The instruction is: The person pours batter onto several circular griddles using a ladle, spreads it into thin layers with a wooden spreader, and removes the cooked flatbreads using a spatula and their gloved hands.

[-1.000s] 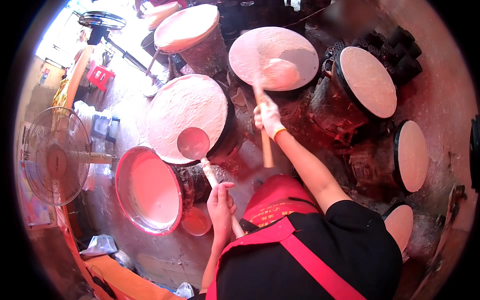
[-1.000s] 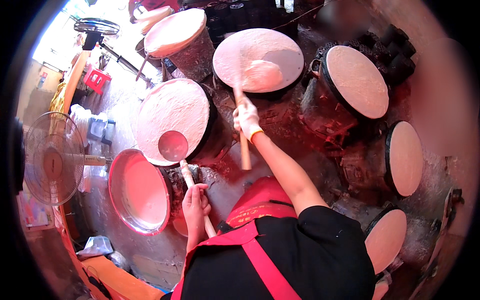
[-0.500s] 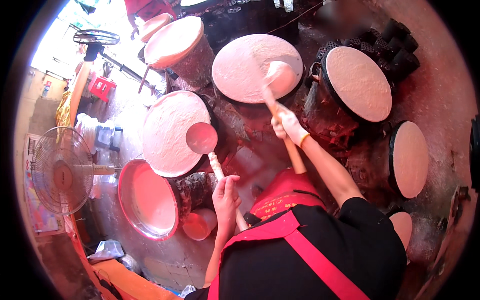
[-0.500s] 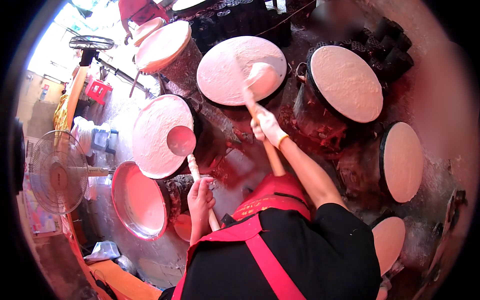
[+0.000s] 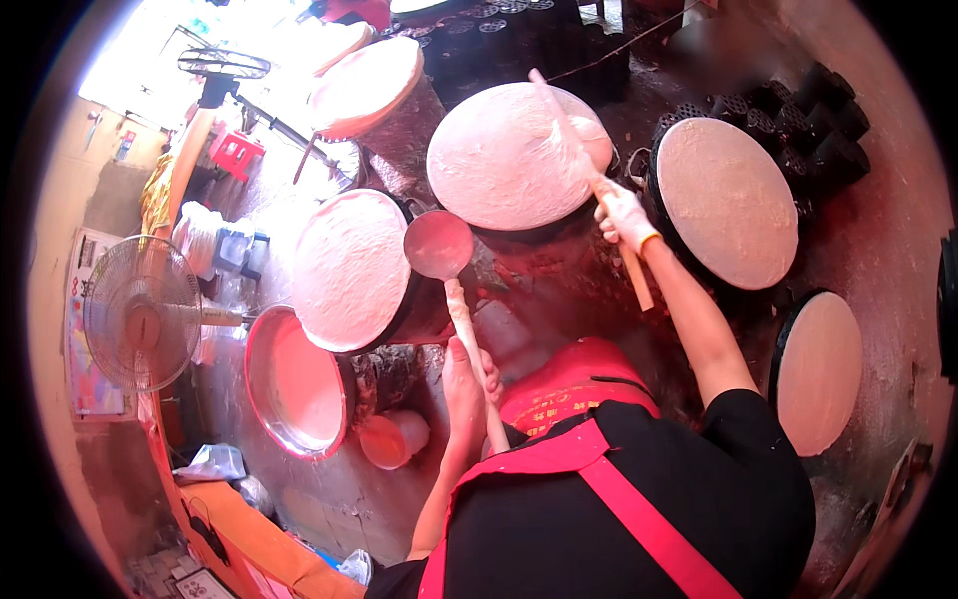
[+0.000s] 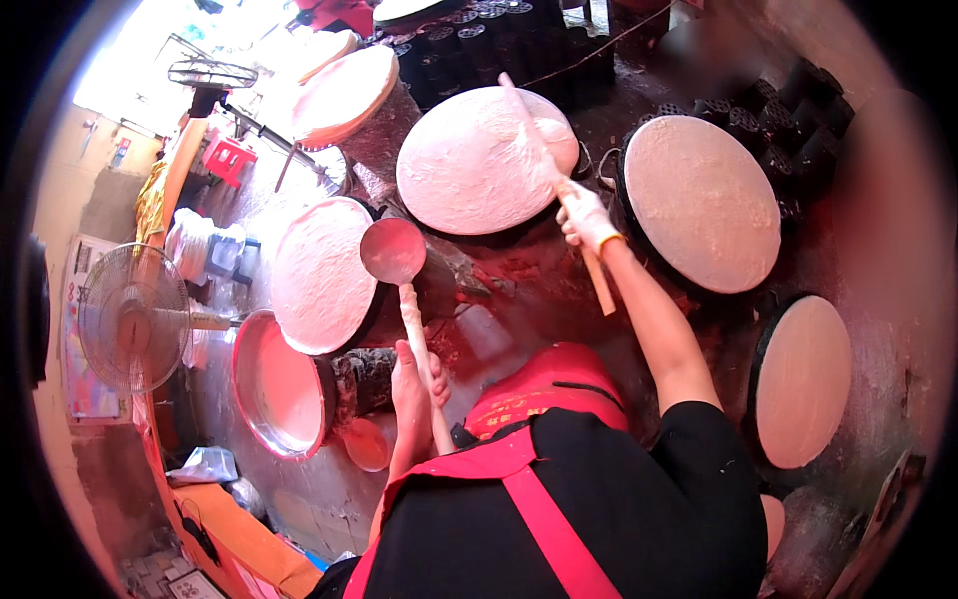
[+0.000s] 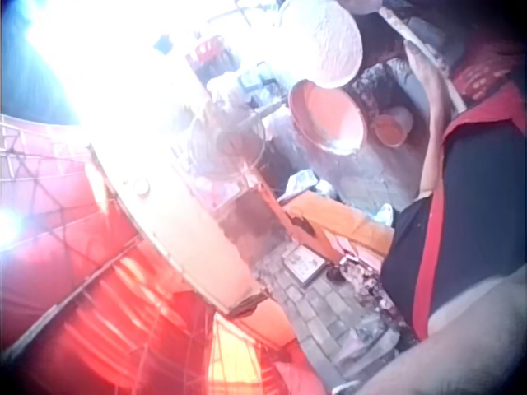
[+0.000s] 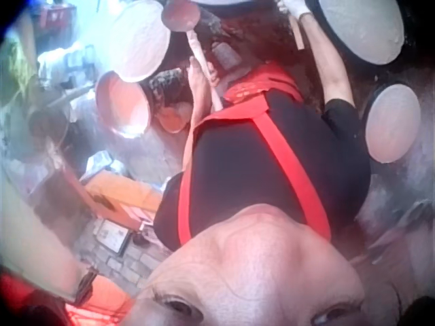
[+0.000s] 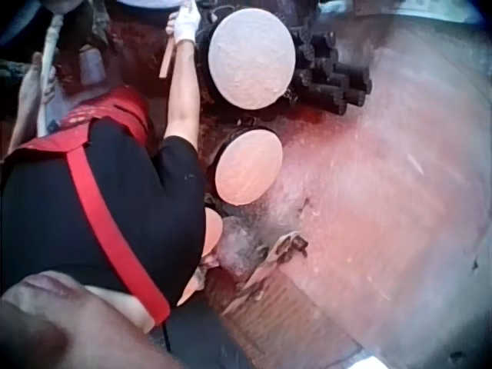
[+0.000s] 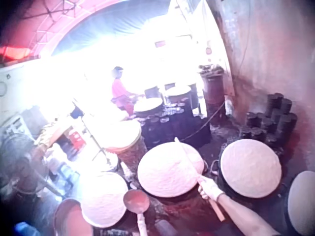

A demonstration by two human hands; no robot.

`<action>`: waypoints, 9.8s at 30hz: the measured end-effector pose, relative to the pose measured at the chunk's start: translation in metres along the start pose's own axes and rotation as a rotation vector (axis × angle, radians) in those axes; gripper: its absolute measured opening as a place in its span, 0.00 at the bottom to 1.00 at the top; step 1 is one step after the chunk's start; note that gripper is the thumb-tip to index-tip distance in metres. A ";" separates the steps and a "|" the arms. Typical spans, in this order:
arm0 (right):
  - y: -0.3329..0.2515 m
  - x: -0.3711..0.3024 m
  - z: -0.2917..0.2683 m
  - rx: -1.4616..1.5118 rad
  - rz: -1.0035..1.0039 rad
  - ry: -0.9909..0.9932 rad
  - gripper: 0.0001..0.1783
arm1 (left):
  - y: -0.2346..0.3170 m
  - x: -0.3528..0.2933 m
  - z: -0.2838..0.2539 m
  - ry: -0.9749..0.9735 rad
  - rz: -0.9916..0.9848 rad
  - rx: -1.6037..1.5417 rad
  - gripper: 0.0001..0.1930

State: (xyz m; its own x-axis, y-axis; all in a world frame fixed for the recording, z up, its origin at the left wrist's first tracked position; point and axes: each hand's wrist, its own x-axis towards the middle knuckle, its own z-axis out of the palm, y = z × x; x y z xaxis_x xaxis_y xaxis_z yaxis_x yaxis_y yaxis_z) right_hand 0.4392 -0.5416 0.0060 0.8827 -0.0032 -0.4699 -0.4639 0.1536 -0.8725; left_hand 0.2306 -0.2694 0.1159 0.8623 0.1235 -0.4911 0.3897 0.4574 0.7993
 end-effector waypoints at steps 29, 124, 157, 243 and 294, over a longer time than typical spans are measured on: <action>0.011 0.013 -0.031 -0.100 -0.179 0.125 0.20 | -0.012 0.051 0.029 -0.133 -0.297 -0.174 0.08; -0.269 0.492 0.405 -0.449 -0.468 0.111 0.25 | 0.232 0.028 -0.175 0.212 0.202 -1.180 0.16; 0.069 -0.050 0.265 -0.934 -0.714 0.016 0.29 | 0.167 0.256 -0.218 0.551 0.839 1.015 0.06; -0.009 0.053 0.318 -0.725 0.207 -1.147 0.21 | 0.020 -0.051 -0.193 0.884 0.029 -0.318 0.11; 0.192 -0.210 0.454 -0.060 0.216 -0.432 0.23 | 0.018 -0.111 -0.383 0.306 0.115 -0.176 0.25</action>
State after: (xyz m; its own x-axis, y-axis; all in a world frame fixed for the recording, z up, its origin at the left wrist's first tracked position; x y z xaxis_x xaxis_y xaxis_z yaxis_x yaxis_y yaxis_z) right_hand 0.1986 -0.0627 -0.0022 0.7100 0.4349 -0.5538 -0.6326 0.0486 -0.7729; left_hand 0.0180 0.0622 0.0527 0.7505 0.4282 -0.5034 0.2115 0.5660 0.7968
